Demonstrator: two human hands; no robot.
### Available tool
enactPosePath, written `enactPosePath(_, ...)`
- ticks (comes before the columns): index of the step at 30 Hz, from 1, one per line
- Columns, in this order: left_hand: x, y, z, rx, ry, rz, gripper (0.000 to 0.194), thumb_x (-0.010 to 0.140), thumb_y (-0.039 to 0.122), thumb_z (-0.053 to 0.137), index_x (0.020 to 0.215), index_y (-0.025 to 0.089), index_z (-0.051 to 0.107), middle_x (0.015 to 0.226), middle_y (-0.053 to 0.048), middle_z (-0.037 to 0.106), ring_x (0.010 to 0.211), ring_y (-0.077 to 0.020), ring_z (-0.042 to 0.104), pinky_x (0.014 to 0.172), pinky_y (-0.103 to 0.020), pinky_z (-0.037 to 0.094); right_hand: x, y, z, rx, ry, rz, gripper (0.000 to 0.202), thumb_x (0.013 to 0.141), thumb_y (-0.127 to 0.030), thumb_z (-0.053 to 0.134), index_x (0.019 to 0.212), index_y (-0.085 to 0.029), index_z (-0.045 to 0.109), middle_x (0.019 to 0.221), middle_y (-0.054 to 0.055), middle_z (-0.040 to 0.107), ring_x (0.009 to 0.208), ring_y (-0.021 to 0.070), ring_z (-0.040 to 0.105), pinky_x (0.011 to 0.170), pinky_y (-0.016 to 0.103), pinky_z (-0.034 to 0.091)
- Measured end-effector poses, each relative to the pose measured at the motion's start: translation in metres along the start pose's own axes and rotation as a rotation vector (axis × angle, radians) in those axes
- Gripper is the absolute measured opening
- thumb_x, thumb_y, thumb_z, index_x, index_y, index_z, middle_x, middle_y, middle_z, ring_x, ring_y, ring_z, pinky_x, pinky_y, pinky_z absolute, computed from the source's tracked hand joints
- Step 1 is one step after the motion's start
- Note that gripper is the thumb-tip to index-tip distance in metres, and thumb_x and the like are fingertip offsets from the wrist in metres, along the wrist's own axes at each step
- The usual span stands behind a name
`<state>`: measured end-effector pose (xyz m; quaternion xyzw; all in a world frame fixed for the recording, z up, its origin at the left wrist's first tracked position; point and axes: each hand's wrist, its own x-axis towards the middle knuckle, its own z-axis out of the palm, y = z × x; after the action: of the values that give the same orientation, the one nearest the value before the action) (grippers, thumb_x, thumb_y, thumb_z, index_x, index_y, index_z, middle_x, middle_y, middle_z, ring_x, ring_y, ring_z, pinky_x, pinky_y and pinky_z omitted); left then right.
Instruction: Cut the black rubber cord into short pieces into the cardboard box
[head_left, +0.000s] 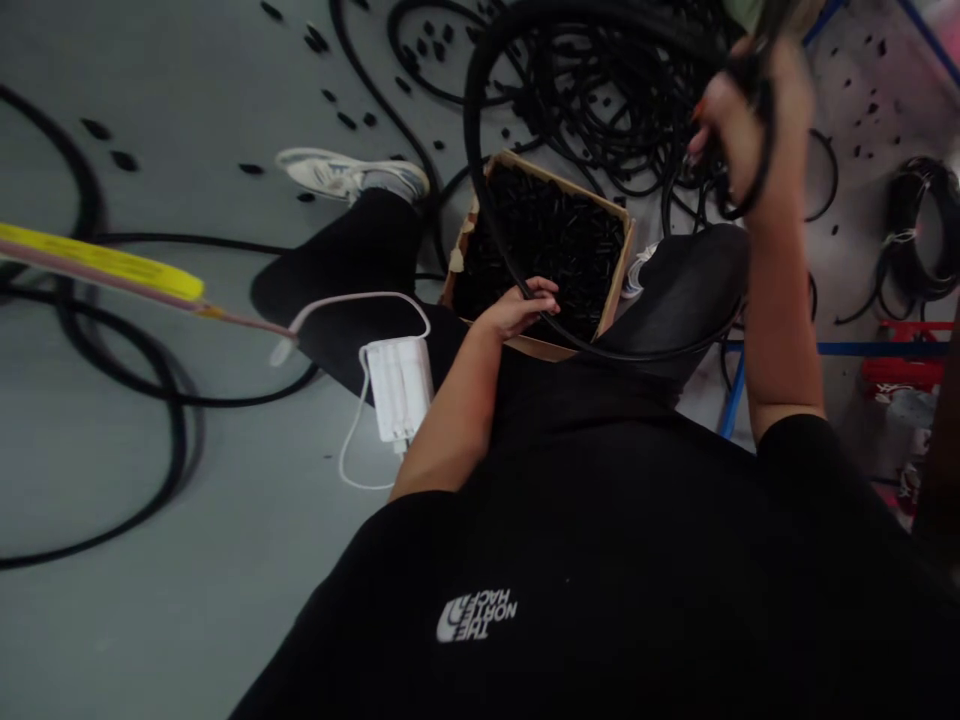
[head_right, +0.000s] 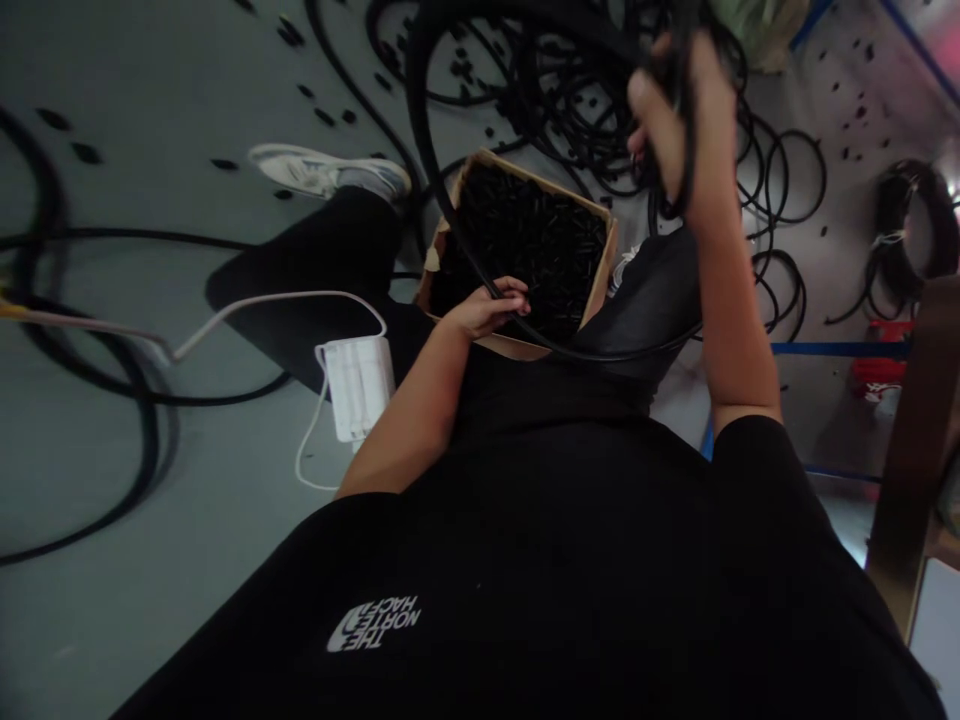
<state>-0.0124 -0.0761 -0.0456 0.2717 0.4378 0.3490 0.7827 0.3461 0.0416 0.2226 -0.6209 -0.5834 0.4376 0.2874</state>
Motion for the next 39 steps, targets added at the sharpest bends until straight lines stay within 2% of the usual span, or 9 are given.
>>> enactPosePath(3, 0.006, 0.003, -0.005, -0.155, 0.211, 0.096, 0.056, 0.077, 0.023, 0.115, 0.115, 0.027, 0.073, 0.084, 0.005, 0.077, 0.081, -0.0158, 0.083, 0.079, -0.023, 0.068, 0.006, 0.011, 0.036, -0.024, 0.208, -0.236, 0.019, 0.125, -0.042, 0.08, 0.137, -0.031, 0.071, 0.102, -0.003, 0.079, 0.086, 0.0153, 0.091, 0.073, 0.018, 0.069)
enactPosePath(9, 0.021, 0.004, -0.013, -0.11, 0.516, 0.085, 0.051, 0.09, 0.024, 0.109, 0.111, 0.028, 0.063, 0.079, 0.01, 0.068, 0.067, -0.0103, 0.07, 0.067, -0.019, 0.057, -0.01, 0.055, 0.09, -0.14, 0.07, -0.05, 0.039, 0.127, -0.064, 0.076, 0.125, -0.026, 0.069, 0.111, 0.006, 0.084, 0.093, 0.0215, 0.092, 0.081, 0.027, 0.072)
enactPosePath(11, 0.022, 0.004, -0.011, -0.048, 0.52, 0.082, 0.047, 0.099, 0.034, 0.108, 0.105, 0.028, 0.061, 0.072, 0.01, 0.061, 0.059, -0.01, 0.06, 0.06, -0.019, 0.05, -0.019, 0.063, 0.101, -0.161, -0.009, 0.003, 0.043, 0.125, -0.067, 0.078, 0.127, -0.025, 0.07, 0.112, 0.006, 0.084, 0.096, 0.0231, 0.093, 0.083, 0.029, 0.074)
enactPosePath(15, 0.018, 0.006, -0.006, 0.022, 0.435, 0.118, 0.05, 0.114, 0.057, 0.098, 0.098, 0.028, 0.061, 0.066, 0.01, 0.049, 0.051, -0.0107, 0.045, 0.054, -0.021, 0.04, -0.035, 0.07, 0.124, -0.116, -0.193, 0.17, 0.024, 0.124, -0.044, 0.08, 0.119, -0.027, 0.065, 0.096, 0.0, 0.076, 0.089, 0.0213, 0.087, 0.076, 0.026, 0.07)
enactPosePath(23, 0.012, -0.002, 0.004, -0.109, 0.277, 0.064, 0.032, 0.102, 0.034, 0.108, 0.114, 0.022, 0.08, 0.092, 0.0, 0.081, 0.078, -0.0134, 0.074, 0.072, -0.021, 0.057, -0.069, 0.08, 0.188, -0.067, -0.446, 0.301, 0.02, 0.121, -0.019, 0.08, 0.111, -0.024, 0.064, 0.089, -0.005, 0.069, 0.074, 0.0142, 0.073, 0.067, 0.022, 0.055)
enactPosePath(28, 0.014, 0.0, 0.0, -0.408, 0.34, 0.082, 0.039, 0.115, 0.05, 0.102, 0.108, 0.028, 0.071, 0.092, 0.003, 0.081, 0.084, -0.0146, 0.081, 0.083, -0.024, 0.064, -0.102, 0.084, 0.224, -0.251, -0.666, 0.087, 0.013, 0.114, -0.014, 0.084, 0.121, -0.02, 0.073, 0.12, 0.007, 0.086, 0.107, 0.0227, 0.083, 0.101, 0.032, 0.065)
enactPosePath(32, 0.008, 0.012, 0.0, -0.51, 0.393, 0.102, 0.042, 0.121, 0.053, 0.097, 0.103, 0.027, 0.069, 0.088, 0.004, 0.08, 0.085, -0.015, 0.083, 0.084, -0.024, 0.065, -0.113, 0.086, 0.239, -0.366, -0.717, -0.025, 0.039, 0.103, -0.019, 0.091, 0.138, -0.02, 0.075, 0.143, 0.014, 0.088, 0.13, 0.0314, 0.084, 0.115, 0.04, 0.063)
enactPosePath(36, 0.001, 0.026, 0.004, -0.631, 0.414, 0.086, 0.038, 0.126, 0.035, 0.091, 0.099, 0.024, 0.067, 0.086, 0.004, 0.078, 0.077, -0.012, 0.08, 0.079, -0.022, 0.064, -0.117, 0.083, 0.235, -0.273, -0.742, 0.009, 0.042, 0.092, -0.019, 0.085, 0.133, -0.021, 0.072, 0.117, 0.004, 0.084, 0.106, 0.0267, 0.079, 0.099, 0.036, 0.059)
enactPosePath(39, 0.001, 0.034, -0.001, -0.734, 0.425, 0.07, 0.038, 0.132, 0.026, 0.08, 0.098, 0.022, 0.065, 0.078, 0.007, 0.069, 0.064, -0.0067, 0.07, 0.068, -0.016, 0.057, -0.124, 0.072, 0.207, -0.143, -0.789, 0.013, 0.041, 0.088, -0.023, 0.083, 0.127, -0.023, 0.07, 0.102, -0.002, 0.075, 0.093, 0.0224, 0.072, 0.088, 0.032, 0.056)
